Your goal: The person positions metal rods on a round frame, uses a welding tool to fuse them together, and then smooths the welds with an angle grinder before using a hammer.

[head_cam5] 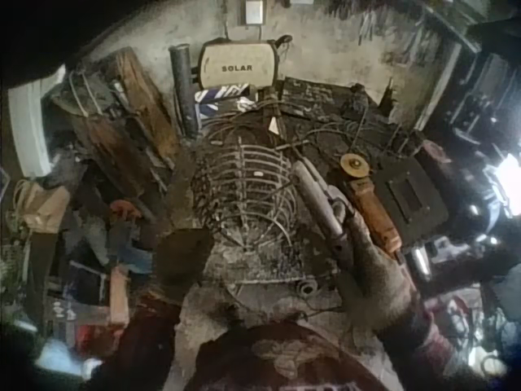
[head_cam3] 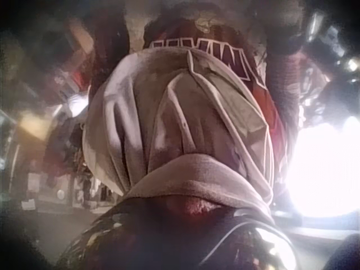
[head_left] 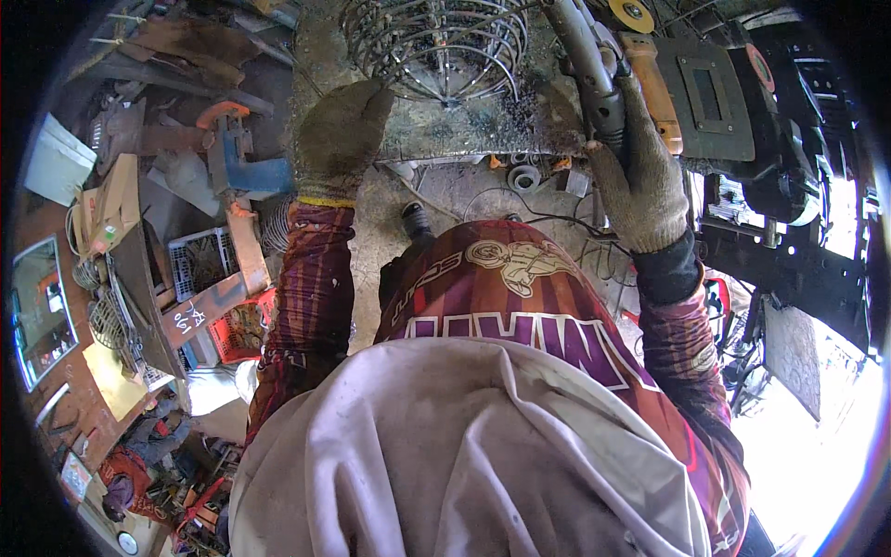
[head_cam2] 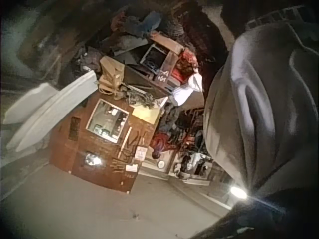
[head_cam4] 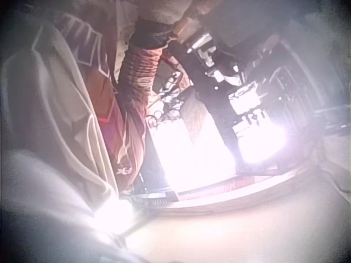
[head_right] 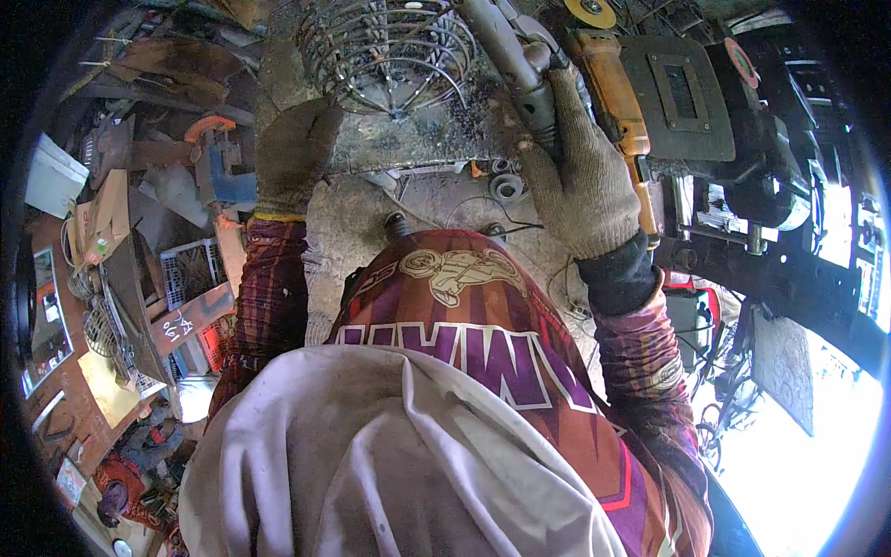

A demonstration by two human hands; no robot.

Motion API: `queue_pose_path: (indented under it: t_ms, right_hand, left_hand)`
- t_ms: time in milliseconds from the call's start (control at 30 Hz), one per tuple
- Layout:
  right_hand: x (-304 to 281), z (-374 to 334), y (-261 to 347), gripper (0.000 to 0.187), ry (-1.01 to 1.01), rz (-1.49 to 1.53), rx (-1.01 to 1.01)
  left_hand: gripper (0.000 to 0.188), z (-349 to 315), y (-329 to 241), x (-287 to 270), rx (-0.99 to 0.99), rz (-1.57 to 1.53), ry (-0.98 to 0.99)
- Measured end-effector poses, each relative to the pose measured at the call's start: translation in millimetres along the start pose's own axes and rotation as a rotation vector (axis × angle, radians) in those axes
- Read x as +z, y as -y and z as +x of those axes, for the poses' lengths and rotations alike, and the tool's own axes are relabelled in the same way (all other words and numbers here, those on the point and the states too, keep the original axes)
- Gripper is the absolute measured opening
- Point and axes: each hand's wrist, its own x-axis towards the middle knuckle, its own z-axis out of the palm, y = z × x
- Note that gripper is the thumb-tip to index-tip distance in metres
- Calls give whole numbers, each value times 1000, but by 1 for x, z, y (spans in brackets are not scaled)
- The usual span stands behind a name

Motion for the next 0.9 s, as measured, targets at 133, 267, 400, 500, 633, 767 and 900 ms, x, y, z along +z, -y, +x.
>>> queue_pose_path:
  t_ms: [133,267,400,500,633,767,900]
  right_hand:
    - [0,-2,0,64,-40,-137,-104]
    - [0,-4,4,58,-152,-469,-341]
    - [-4,-7,-8,56,-151,-584,-503]
    - [3,-9,-3,50,-116,-77,-36]
    - [2,-10,-15,48,-50,315,148]
    - [-1,-9,-10,60,-54,315,207]
    - [-7,-10,3,65,-14,253,250]
  left_hand:
    - [27,3,4,-1,36,16,-4]
    - [28,3,5,-2,76,40,-9]
    - [29,1,6,-2,93,44,-14]
    - [30,5,8,3,114,54,-8]
    - [31,2,10,3,115,56,-4]
    - [31,3,12,2,132,75,-1]
    - [32,0,15,6,157,85,10]
